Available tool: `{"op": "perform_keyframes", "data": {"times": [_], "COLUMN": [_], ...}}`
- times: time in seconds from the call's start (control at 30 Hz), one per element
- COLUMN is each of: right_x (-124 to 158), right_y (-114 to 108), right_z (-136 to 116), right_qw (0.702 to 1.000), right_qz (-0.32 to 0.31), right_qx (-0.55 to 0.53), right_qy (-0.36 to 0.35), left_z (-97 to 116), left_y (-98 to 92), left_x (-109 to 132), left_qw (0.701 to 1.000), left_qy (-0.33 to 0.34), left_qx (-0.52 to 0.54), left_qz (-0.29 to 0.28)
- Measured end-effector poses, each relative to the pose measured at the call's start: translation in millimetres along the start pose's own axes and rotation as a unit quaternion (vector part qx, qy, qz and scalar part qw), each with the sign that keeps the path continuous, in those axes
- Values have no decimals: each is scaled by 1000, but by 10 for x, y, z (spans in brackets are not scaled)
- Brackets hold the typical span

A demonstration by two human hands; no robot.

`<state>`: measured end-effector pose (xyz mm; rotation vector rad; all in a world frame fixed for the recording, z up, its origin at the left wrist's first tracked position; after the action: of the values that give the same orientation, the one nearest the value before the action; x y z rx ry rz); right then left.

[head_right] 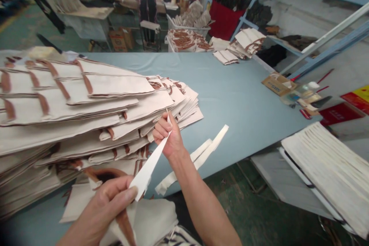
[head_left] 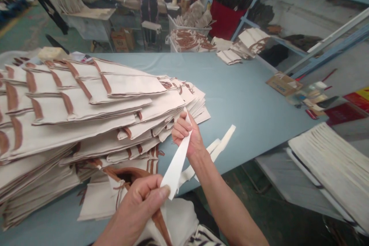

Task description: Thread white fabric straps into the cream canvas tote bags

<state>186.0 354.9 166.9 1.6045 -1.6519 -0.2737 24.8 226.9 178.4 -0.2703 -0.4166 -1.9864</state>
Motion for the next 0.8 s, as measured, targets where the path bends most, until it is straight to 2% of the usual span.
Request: {"op": "perform_keyframes", "data": {"times": [0.1, 0.2, 0.27, 0.33, 0.43, 0.47, 0.53, 0.6, 0.67, 0.73, 0.8], "right_x": [-39, -15, 103, 309, 664, 757, 889, 908, 838, 763, 727], "right_y": [-160, -448, -621, -668, -414, -250, 134, 371, 450, 428, 378], "right_z": [3, 7, -33, -95, -136, -113, 8, 176, 341, 441, 453], "right_qw": [997, 985, 970, 955, 948, 947, 930, 926, 922, 912, 896], "right_qz": [40, 103, 147, 166, 107, 54, -112, -215, -239, -220, -196], "right_qx": [56, 127, 177, 222, 278, 300, 336, 305, 306, 346, 398], "right_qy": [-20, -51, -82, -106, -108, -103, -96, -54, -15, -3, -4], "left_z": [57, 77, 92, 140, 257, 294, 349, 380, 412, 437, 445], "left_y": [-3, -13, -24, -43, -73, -82, -96, -116, -151, -194, -235], "left_x": [26, 80, 108, 106, 51, 28, -10, -25, -16, 8, 39], "left_qw": [1000, 999, 999, 999, 985, 977, 957, 939, 922, 912, 915], "left_qy": [-6, -25, -30, -14, 38, 52, 67, 62, 59, 58, 54], "left_qx": [-11, -1, -7, -50, -164, -203, -271, -323, -368, -396, -390], "left_qz": [12, 23, 22, 9, -31, -48, -79, -101, -100, -91, -82]}}
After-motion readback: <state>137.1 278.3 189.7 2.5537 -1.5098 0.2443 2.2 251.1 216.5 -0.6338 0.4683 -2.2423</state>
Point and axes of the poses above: each hand's wrist, its own x-axis away from the middle knuckle, its own y-axis out of the palm, z = x × y, the point moved 5 cm from there along -x, towards the middle knuckle, and after that the axes turned 13 degrees about y, right-handed, at the moved point
